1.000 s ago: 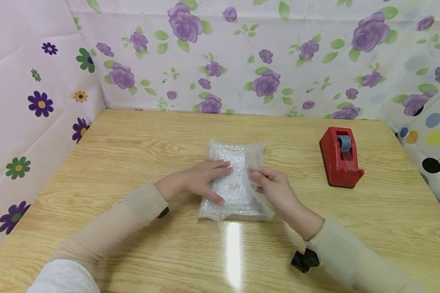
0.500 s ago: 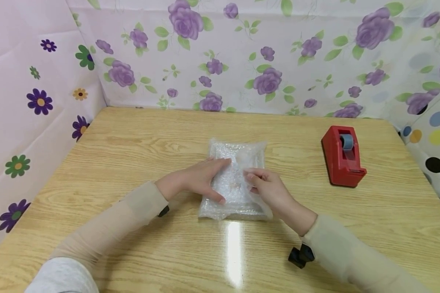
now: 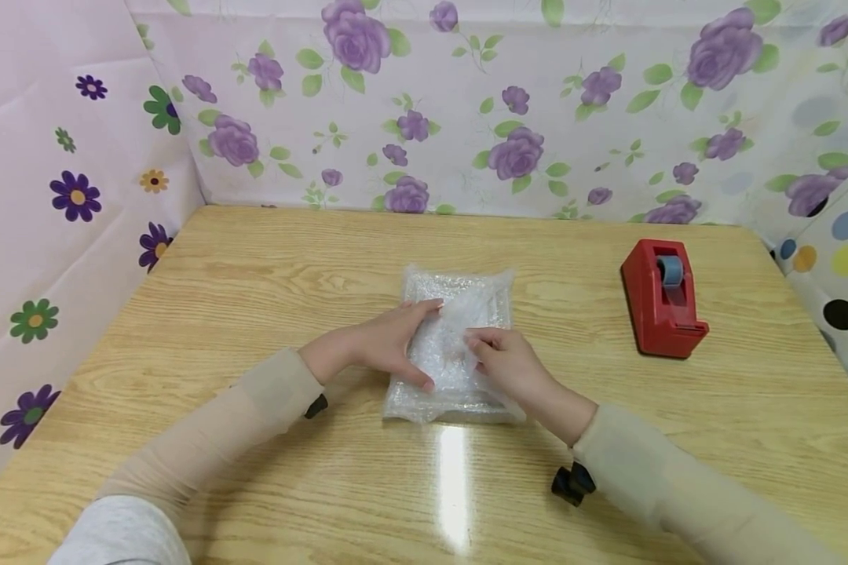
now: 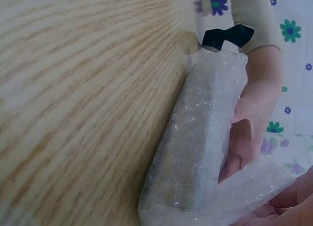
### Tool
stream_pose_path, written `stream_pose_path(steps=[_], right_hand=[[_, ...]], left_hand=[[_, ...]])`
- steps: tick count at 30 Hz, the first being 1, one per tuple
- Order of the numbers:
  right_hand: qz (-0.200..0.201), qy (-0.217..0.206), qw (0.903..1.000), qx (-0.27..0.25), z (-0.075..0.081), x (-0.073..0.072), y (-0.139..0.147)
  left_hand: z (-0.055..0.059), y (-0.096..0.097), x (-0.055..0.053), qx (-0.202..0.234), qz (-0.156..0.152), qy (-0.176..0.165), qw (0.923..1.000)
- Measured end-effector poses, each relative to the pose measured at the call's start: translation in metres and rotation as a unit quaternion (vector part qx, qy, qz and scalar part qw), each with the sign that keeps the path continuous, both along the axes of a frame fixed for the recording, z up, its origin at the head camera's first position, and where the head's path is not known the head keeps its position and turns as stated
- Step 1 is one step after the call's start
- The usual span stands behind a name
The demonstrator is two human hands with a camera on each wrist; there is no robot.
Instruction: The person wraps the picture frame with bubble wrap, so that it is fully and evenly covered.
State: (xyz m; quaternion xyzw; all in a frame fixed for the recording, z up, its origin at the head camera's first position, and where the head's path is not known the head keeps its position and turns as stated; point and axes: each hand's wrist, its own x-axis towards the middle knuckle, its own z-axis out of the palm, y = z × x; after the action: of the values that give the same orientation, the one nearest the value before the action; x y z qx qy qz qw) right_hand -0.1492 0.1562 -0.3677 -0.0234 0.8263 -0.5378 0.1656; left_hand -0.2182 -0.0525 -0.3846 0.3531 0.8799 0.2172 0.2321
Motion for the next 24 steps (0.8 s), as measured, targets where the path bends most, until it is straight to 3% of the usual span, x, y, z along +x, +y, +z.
stream_pose_path(steps=[4, 10, 17, 22, 24], right_hand=[[0.02, 0.03, 0.9984, 0.043, -0.0012, -0.0013, -0.0013], [0.073, 0.066, 0.9851, 0.141, 0.0001, 0.0005, -0.0043], [0.1, 0.057, 0.9815, 0.153, 0.0015, 0.0053, -0.0062], [0.107, 0.066, 0.9777, 0.169, 0.0026, 0.0068, -0.0068], [0.118, 0.08, 0.9752, 0.169, 0.0026, 0.0071, -0.006]], left_hand=[[-0.0002, -0.0003, -0.0001, 0.023, 0.001, -0.005, 0.9997], [-0.0022, -0.0017, -0.0013, 0.049, -0.011, -0.018, 0.9986], [-0.0029, -0.0018, -0.003, 0.057, 0.005, -0.04, 0.9976], [-0.0019, -0.0034, -0.004, 0.062, 0.028, -0.074, 0.9949], [-0.0014, -0.0029, -0.0051, 0.062, 0.022, -0.072, 0.9952]])
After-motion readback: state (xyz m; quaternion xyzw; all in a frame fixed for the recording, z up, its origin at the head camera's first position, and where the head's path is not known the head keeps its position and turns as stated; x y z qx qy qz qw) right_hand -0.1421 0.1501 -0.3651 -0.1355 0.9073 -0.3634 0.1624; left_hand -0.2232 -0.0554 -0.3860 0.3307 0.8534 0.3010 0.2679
